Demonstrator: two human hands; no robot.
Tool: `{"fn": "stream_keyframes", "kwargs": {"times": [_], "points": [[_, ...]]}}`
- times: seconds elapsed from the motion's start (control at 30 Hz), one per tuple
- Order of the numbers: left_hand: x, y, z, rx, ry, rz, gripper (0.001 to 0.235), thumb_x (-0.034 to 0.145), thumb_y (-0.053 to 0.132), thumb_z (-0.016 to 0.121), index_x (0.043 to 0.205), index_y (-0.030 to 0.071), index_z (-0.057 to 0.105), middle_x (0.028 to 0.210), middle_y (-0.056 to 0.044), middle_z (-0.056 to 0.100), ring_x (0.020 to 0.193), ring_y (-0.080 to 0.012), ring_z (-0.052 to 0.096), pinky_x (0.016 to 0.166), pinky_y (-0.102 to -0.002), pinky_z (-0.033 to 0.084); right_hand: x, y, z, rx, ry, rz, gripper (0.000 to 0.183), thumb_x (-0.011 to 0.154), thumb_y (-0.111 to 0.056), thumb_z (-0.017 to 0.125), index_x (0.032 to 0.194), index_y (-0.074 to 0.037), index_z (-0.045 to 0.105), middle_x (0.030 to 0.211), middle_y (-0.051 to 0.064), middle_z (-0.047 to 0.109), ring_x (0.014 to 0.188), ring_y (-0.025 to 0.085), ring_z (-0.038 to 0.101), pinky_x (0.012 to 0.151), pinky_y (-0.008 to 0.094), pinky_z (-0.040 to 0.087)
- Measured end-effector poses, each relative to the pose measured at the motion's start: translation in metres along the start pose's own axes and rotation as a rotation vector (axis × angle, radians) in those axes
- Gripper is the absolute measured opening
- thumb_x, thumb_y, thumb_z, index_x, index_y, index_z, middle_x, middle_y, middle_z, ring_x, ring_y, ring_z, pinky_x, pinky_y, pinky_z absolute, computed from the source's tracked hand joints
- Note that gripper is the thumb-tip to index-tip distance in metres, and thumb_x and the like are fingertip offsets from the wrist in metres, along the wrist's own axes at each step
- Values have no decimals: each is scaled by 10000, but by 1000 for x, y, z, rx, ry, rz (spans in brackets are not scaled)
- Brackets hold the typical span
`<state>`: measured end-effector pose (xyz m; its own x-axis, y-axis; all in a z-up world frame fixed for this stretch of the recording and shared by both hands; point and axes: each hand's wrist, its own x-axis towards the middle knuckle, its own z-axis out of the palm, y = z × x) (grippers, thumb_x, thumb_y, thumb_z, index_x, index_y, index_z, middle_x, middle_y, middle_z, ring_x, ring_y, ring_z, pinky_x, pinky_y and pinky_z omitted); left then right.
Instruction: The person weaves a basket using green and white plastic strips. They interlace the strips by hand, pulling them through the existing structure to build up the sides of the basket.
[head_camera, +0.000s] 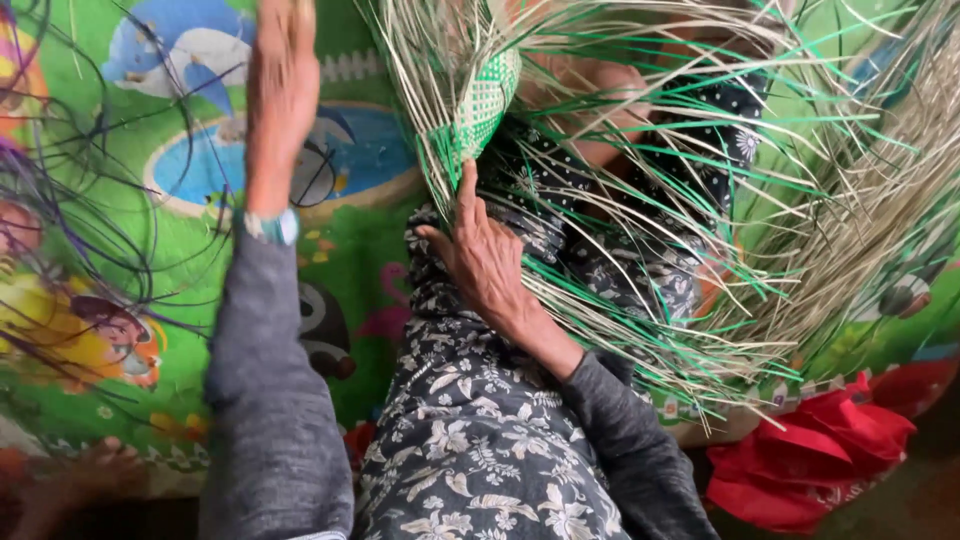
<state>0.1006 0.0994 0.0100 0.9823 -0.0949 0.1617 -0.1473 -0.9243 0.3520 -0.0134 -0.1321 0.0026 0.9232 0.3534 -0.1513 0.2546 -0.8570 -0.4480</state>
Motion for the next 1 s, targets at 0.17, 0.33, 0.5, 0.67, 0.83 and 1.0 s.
{"fn": "stream_keyframes", "kwargs": {"times": [0.17,0.33,0.5,0.67,0.83,1.0], "points": [[-56,80,-8,-995,-94,-561,414,863,378,558,1150,80,550,1127,-103,607,996,-182,590,864,-257,500,-1,0,-2,71,-98,36,876,878,-573,467,1428,-27,59,1000,151,578,620,352,607,405,484,432],[-52,89,19,-981,-16,-436,446,836,466,584,1046,73,569,879,-16,515,753,-122,492,669,-222,459,-5,6,-1,107,-85,44,879,876,-478,569,1435,-53,40,1016,126,589,584,319,603,416,432,437],[-37,97,18,-820,12,-353,379,831,443,619,819,64,617,789,9,288,736,-129,309,663,-232,333,-4,5,-4,116,-125,65,848,890,-474,539,1435,-56,41,1052,133,579,612,352,610,433,468,431],[-45,83,33,-1001,-227,-338,394,923,392,614,754,37,635,580,-55,435,720,-185,469,864,-355,382,-2,-4,-23,166,-160,75,833,898,-490,499,1454,-76,37,984,137,570,801,372,650,753,496,513],[-35,93,28,-1400,-280,-671,245,771,341,715,865,116,692,720,45,607,745,-52,531,741,-225,410,-4,-4,-30,189,-159,64,831,900,-469,507,1451,-60,38,1017,169,567,816,392,645,752,519,510],[-40,100,43,-1507,-254,-844,283,695,295,768,916,127,711,761,44,653,738,-43,588,663,-179,475,-2,1,-46,18,-40,52,830,905,-495,523,1442,-6,121,994,158,559,862,315,622,787,446,502]]}}
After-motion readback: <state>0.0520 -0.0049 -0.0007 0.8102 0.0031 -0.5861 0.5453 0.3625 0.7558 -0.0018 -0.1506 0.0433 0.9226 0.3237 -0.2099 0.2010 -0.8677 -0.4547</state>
